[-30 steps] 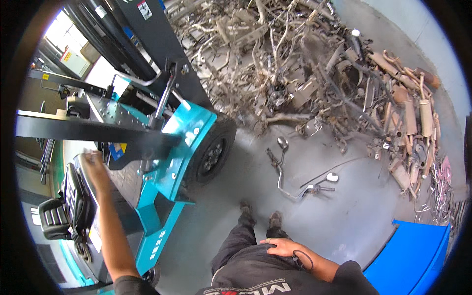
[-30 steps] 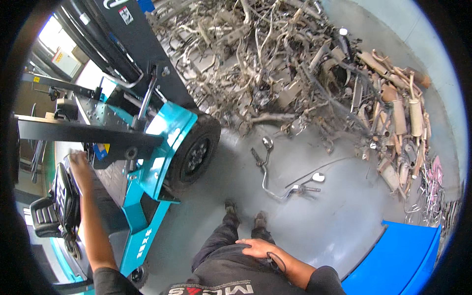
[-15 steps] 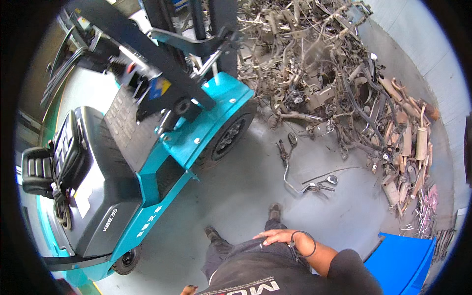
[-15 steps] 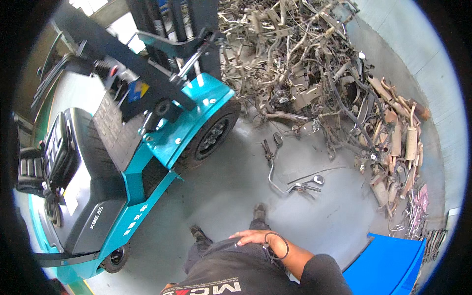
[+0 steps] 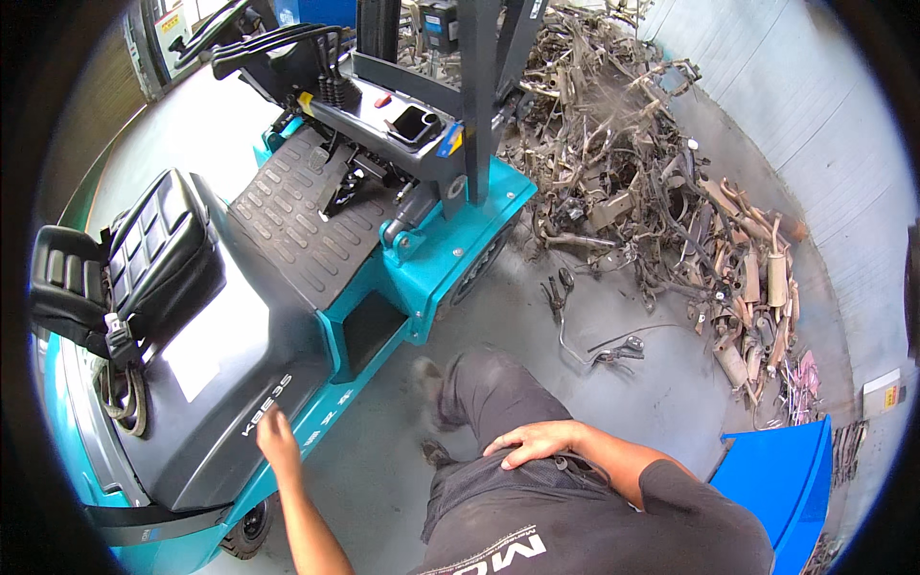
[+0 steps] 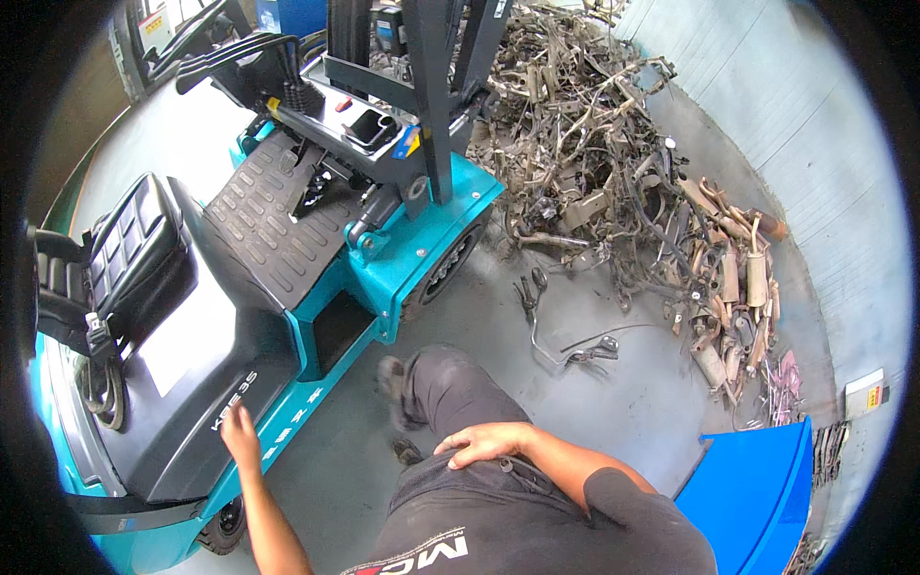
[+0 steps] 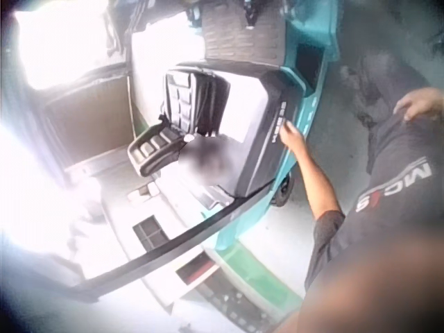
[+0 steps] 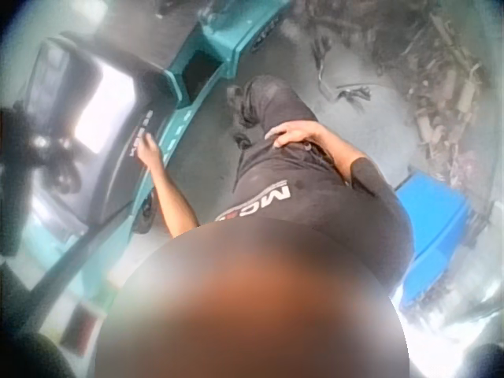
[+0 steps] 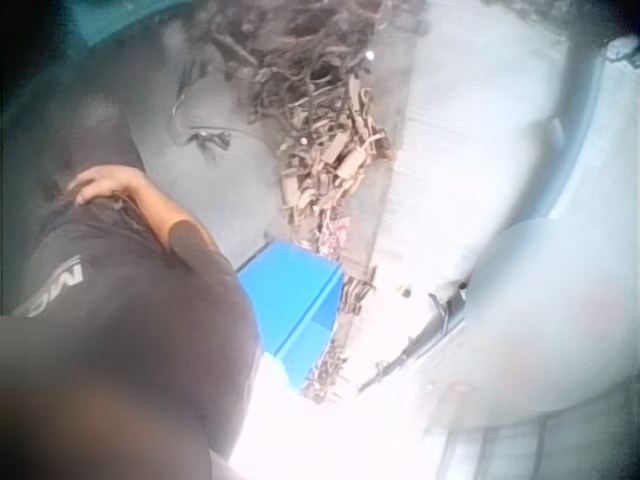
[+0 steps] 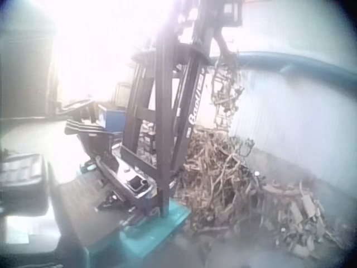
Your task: The person operates a forklift inside a warehouse, steering and using the controls to lift and lower a large pile of scrap metal. The forklift is maneuvered toward the scrap pile, the forks are raised to engage the material, and the load is lifted and repositioned within the facility.
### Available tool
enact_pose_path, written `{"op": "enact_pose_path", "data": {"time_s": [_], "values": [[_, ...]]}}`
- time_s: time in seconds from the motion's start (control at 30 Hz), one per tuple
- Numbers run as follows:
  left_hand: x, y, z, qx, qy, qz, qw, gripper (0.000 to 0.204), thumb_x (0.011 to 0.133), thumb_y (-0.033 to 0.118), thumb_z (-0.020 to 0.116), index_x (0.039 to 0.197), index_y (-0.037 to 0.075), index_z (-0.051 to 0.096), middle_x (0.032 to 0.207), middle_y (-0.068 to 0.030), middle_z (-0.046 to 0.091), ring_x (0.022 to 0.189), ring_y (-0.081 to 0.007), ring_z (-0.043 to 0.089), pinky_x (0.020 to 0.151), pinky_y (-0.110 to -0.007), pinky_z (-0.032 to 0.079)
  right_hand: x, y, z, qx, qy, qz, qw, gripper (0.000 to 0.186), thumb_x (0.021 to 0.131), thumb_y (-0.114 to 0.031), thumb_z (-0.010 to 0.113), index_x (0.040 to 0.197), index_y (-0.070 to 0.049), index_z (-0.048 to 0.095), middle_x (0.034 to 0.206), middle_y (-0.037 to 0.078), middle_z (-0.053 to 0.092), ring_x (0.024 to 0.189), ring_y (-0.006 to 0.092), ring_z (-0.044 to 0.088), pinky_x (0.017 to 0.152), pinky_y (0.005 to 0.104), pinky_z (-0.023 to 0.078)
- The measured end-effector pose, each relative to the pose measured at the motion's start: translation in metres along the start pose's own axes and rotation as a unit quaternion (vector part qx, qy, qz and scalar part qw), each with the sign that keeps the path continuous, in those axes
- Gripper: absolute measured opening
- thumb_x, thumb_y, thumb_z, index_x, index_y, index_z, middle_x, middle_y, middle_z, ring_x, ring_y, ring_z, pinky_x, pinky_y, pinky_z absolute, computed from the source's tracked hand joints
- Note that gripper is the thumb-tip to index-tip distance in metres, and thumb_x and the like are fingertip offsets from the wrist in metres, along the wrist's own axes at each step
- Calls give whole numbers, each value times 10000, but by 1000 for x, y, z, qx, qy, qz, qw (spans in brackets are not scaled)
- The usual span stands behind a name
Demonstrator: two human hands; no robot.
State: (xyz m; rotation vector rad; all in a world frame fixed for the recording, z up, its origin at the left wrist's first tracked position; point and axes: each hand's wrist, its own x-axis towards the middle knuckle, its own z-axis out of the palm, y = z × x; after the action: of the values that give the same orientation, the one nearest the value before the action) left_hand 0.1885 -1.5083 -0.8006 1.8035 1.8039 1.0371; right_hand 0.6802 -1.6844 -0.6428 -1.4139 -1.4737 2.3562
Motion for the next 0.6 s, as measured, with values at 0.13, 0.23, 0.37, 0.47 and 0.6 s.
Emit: {"op": "enact_pose_path", "data": {"time_s": [0.13, 0.23, 0.37, 0.47, 0.6], "values": [[117, 37, -38, 71, 73, 127, 987, 198, 994, 37, 611, 1156, -36, 700, 1134, -214, 717, 1081, -403, 684, 983, -458, 523, 14, -57, -11, -132, 16, 27, 991, 717, 987, -538, 664, 1509, -60, 549, 1426, 218, 641, 1328, 339, 605, 1129, 418, 452], [197, 28, -62, 157, 57, 106, 980, 228, 987, 76, 639, 1187, -17, 692, 1240, -202, 688, 1211, -381, 630, 1056, -467, 483, 26, -139, -63, -370, 157, -66, 913, 602, 992, -481, 679, 1404, -45, 620, 1274, 239, 708, 1177, 370, 696, 1012, 456, 546], [273, -31, -66, 255, 9, 42, 966, 369, 989, 211, 683, 1313, 37, 661, 1432, -204, 593, 1352, -383, 539, 1155, -489, 422, 13, -269, -205, -260, 541, -295, 743, 404, 1017, -407, 671, 1161, -38, 745, 1059, 89, 770, 978, 207, 709, 879, 381, 559], [305, -81, -56, 315, -28, 16, 949, 481, 1031, 396, 618, 1384, 71, 637, 1464, -203, 570, 1358, -382, 527, 1138, -544, 407, -17, -354, -334, -191, 772, -347, 496, 419, 1079, -398, 579, 955, -23, 718, 815, 108, 720, 707, 255, 663, 668, 453, 518], [329, -110, -53, 348, 15, -3, 937, 440, 1044, 447, 570, 1158, 43, 702, 1205, -207, 683, 1148, -373, 633, 988, -520, 489, -58, -438, -466, -289, 829, -327, 350, 473, 1100, -397, 478, 1092, 36, 667, 984, 187, 728, 893, 339, 673, 845, 459, 524]]}}
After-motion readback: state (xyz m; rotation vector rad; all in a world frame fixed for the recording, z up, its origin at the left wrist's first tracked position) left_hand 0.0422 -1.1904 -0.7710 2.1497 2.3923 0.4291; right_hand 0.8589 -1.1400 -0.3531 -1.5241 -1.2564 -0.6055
